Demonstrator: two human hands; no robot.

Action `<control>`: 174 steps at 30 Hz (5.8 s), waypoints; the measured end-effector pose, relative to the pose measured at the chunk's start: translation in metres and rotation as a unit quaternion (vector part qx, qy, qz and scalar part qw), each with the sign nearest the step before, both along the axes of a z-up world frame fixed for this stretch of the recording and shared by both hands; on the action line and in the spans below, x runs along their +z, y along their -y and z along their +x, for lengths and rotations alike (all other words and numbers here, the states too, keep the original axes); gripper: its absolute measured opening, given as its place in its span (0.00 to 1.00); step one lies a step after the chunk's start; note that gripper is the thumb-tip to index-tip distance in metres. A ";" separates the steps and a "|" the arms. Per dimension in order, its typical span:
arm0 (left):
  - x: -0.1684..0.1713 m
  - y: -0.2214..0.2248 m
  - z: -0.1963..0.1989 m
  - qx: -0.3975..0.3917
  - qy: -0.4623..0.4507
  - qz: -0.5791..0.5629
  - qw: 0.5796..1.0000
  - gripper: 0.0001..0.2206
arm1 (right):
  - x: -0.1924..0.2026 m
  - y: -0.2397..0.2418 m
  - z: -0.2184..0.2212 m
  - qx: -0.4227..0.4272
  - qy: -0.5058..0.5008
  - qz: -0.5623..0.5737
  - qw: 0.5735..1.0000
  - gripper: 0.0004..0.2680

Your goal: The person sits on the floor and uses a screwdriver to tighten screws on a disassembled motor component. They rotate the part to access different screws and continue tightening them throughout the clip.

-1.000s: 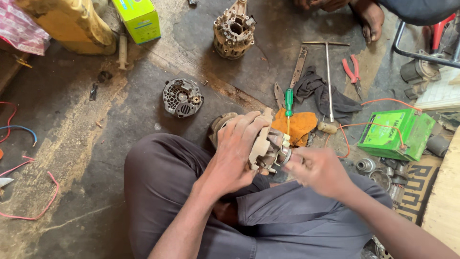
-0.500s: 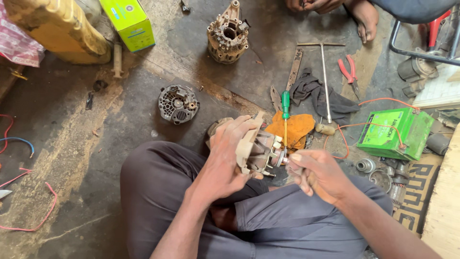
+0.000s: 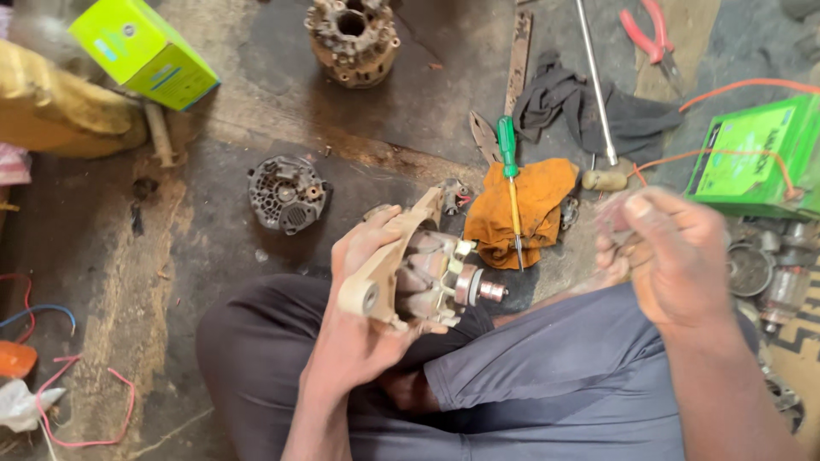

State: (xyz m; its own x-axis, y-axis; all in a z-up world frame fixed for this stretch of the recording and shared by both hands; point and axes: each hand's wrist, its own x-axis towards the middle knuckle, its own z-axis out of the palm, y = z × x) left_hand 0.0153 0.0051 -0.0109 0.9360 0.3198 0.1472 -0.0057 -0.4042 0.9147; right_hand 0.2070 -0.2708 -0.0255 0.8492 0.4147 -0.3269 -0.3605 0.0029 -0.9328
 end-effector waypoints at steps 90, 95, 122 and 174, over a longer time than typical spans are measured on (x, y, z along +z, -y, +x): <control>-0.004 -0.005 -0.001 -0.048 -0.021 0.045 0.998 0.37 | -0.010 0.025 -0.002 0.120 -0.263 0.407 0.867 0.13; -0.002 -0.003 -0.003 -0.043 -0.022 0.029 0.998 0.36 | 0.013 -0.001 -0.024 0.115 -0.056 0.151 0.980 0.10; -0.021 -0.013 -0.003 -0.043 -0.017 -0.158 0.986 0.38 | 0.022 -0.033 -0.034 0.326 0.074 -0.136 0.933 0.15; -0.032 -0.017 -0.010 -0.013 0.036 -0.325 0.945 0.46 | -0.044 -0.184 -0.040 -0.019 -0.179 0.195 0.964 0.14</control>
